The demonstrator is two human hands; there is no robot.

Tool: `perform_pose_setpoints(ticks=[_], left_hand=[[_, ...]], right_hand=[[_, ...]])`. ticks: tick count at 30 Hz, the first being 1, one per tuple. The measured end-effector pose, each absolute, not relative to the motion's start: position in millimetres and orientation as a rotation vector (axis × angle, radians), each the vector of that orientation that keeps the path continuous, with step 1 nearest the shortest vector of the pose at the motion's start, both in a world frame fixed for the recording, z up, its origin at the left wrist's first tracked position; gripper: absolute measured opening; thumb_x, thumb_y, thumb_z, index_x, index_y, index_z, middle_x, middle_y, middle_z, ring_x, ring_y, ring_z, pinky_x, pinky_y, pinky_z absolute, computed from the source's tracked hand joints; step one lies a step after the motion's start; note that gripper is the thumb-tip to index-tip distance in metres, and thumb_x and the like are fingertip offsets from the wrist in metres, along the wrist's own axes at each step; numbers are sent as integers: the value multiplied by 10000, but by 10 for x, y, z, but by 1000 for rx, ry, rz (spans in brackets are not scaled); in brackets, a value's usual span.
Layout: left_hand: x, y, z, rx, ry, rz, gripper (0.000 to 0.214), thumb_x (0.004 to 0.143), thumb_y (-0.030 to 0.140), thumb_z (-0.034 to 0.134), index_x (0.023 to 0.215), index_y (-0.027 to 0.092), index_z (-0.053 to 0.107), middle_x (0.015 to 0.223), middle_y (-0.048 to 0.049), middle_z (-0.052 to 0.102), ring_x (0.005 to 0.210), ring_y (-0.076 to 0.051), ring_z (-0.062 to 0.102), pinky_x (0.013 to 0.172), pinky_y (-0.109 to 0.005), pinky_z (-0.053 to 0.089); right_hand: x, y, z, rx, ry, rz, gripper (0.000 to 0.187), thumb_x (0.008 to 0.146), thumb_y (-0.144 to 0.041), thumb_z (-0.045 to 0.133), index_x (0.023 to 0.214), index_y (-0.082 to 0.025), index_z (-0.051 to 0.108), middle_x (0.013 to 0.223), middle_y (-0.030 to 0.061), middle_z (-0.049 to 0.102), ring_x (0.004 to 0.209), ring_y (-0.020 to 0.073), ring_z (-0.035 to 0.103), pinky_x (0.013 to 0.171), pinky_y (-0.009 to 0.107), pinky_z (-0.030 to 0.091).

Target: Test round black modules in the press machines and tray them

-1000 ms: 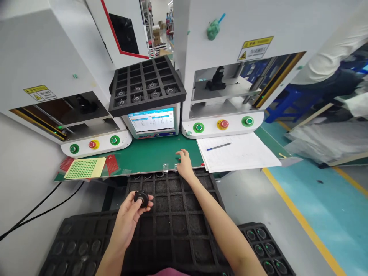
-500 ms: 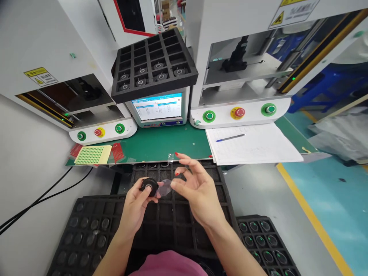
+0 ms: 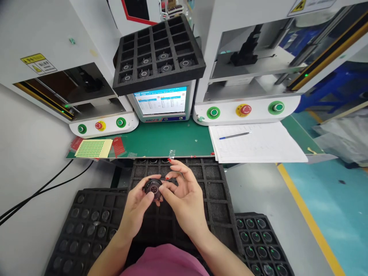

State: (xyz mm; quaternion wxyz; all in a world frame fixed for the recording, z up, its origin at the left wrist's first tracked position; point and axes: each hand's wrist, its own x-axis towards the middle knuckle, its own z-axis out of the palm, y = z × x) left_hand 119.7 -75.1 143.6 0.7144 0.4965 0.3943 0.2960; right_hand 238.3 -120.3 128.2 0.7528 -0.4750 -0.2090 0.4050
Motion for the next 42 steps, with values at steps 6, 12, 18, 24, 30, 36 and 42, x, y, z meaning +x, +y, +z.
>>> perform_pose_setpoints(ticks=[6, 12, 18, 24, 30, 36, 42], left_hand=[[1235, -749, 1467, 1141, 946, 640, 325, 802, 350, 696, 1068, 166, 664, 884, -62, 725, 637, -126, 613, 596, -222, 526], [1257, -755, 1468, 1167, 986, 636, 213, 790, 346, 707, 887, 168, 643, 857, -68, 730, 563, -111, 565, 572, -236, 514], [1282, -695, 1258, 1274, 1059, 626, 267, 766, 354, 706, 932, 146, 680, 633, -12, 635, 519, -129, 569, 508, -240, 493], [1630, -397, 484, 1463, 1097, 625, 307, 744, 408, 691, 891, 154, 602, 655, -28, 666, 484, -136, 593, 467, -238, 479], [1885, -101, -50, 1897, 1091, 670, 153, 794, 310, 672, 906, 205, 666, 783, -52, 699, 662, -181, 638, 695, -311, 525], [2058, 61, -329, 2292, 909, 540, 123, 841, 241, 622, 870, 220, 740, 921, -116, 731, 891, -254, 652, 830, -341, 504], [2140, 16, -489, 2510, 933, 449, 271, 919, 144, 496, 1039, 193, 734, 971, -131, 717, 910, -255, 647, 783, -333, 496]], right_hand=[[2347, -1223, 1257, -1109, -515, 788, 332, 732, -123, 714, 994, -278, 582, 1274, 57, 525, 817, 118, 582, 631, 269, 600], [2276, -1177, 1091, -1297, -737, 377, 423, 758, -146, 717, 1107, -285, 522, 1308, 86, 493, 1007, 188, 586, 768, 330, 579], [2474, -1008, 336, -1433, -676, -83, 252, 886, -137, 558, 1090, -264, 483, 1160, 90, 546, 982, 201, 602, 771, 371, 549], [2213, -1089, -368, -1408, -924, -121, 194, 818, -97, 537, 939, -245, 564, 918, 58, 649, 827, 207, 682, 672, 348, 599], [2086, -1227, -665, -1416, -959, -66, 268, 791, -64, 518, 996, -236, 538, 901, 77, 651, 801, 213, 689, 602, 324, 596], [2085, -1307, -738, -1425, -920, 7, 315, 792, -52, 504, 1049, -232, 498, 935, 87, 631, 669, 171, 628, 544, 296, 554], [2069, -1374, -737, -1398, -924, 46, 319, 793, -47, 504, 1047, -239, 482, 927, 75, 613, 658, 162, 601, 544, 291, 543]])
